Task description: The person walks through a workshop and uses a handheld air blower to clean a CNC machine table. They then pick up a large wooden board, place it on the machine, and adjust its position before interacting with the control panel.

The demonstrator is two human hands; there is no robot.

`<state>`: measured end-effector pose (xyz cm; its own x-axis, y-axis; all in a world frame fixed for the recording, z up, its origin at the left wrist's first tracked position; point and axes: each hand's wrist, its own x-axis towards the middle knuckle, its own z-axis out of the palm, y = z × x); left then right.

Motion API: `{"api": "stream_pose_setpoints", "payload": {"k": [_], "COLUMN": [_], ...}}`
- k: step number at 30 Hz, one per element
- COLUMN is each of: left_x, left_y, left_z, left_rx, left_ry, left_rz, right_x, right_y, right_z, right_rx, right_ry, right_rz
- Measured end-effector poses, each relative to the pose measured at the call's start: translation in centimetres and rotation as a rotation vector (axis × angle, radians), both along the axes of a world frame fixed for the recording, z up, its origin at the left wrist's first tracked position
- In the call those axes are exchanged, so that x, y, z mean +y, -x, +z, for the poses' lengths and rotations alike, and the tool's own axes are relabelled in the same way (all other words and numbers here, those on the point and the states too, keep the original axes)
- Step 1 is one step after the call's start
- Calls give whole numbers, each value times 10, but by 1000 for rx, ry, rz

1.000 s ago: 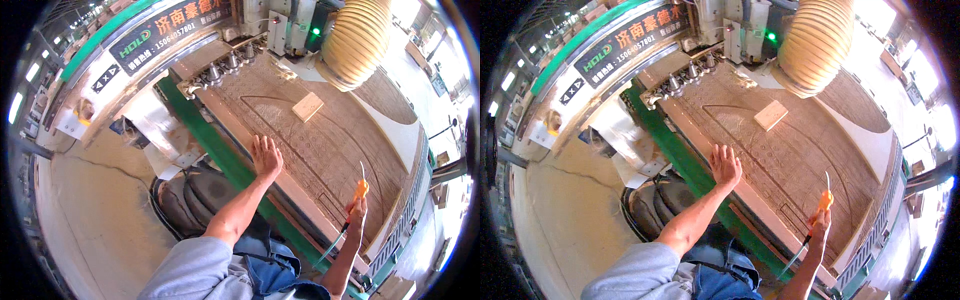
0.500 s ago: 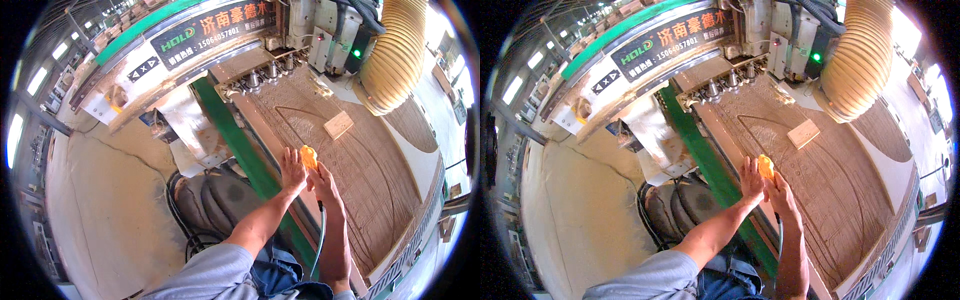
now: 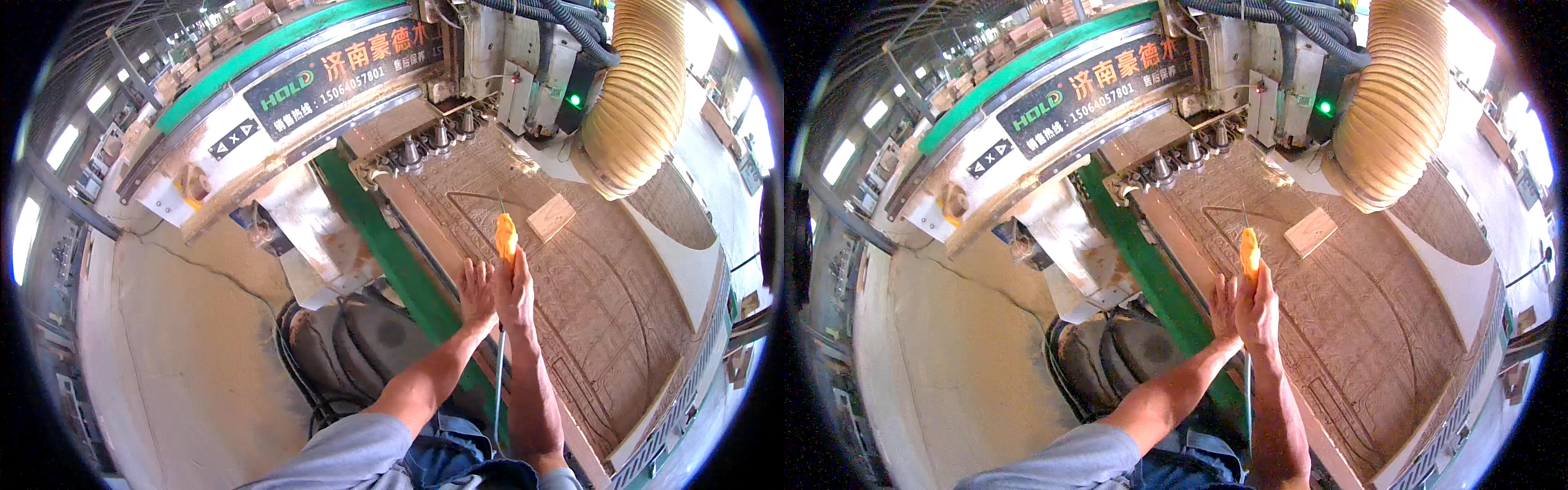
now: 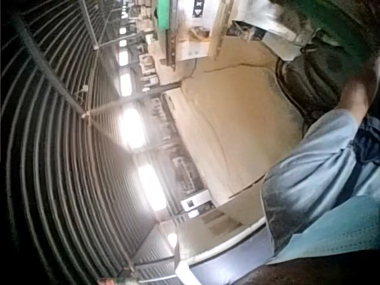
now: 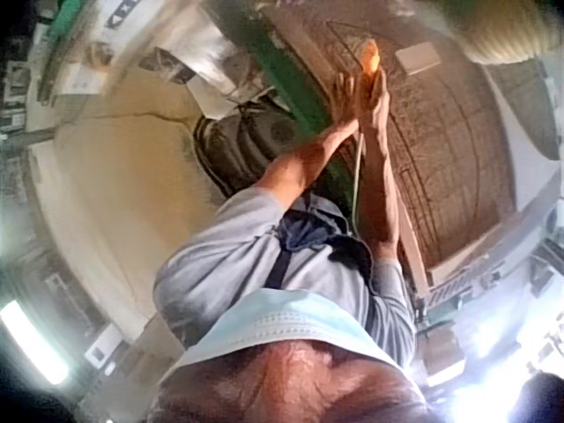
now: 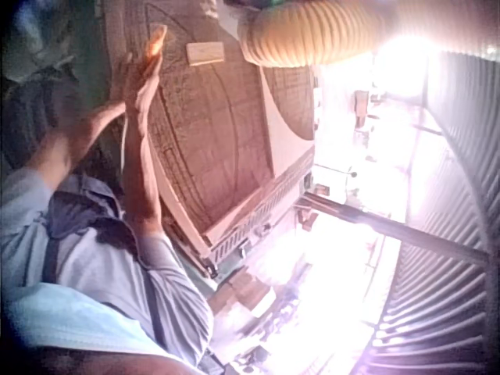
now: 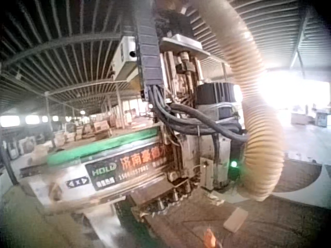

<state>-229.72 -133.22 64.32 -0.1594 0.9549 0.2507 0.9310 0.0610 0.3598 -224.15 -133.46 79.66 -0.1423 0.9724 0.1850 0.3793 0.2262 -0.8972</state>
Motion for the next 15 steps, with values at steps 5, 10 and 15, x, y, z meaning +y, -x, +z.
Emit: {"api": "stream_pose_setpoints", "payload": {"k": [5,10,15], "left_x": [-5,-7,-7], "left_y": [-4,-8,-9], "left_z": [9,37,22], "left_rx": [78,29,67], "left_ry": [-25,-165,-153], "left_rz": [26,57,82], "right_x": [2,-1,-22], "right_y": [-12,-47,-81], "right_z": [-1,7,5], "right_rx": [60,-29,153], "right_ry": [-97,-89,-166], "right_rz": [-104,-185,-214]}}
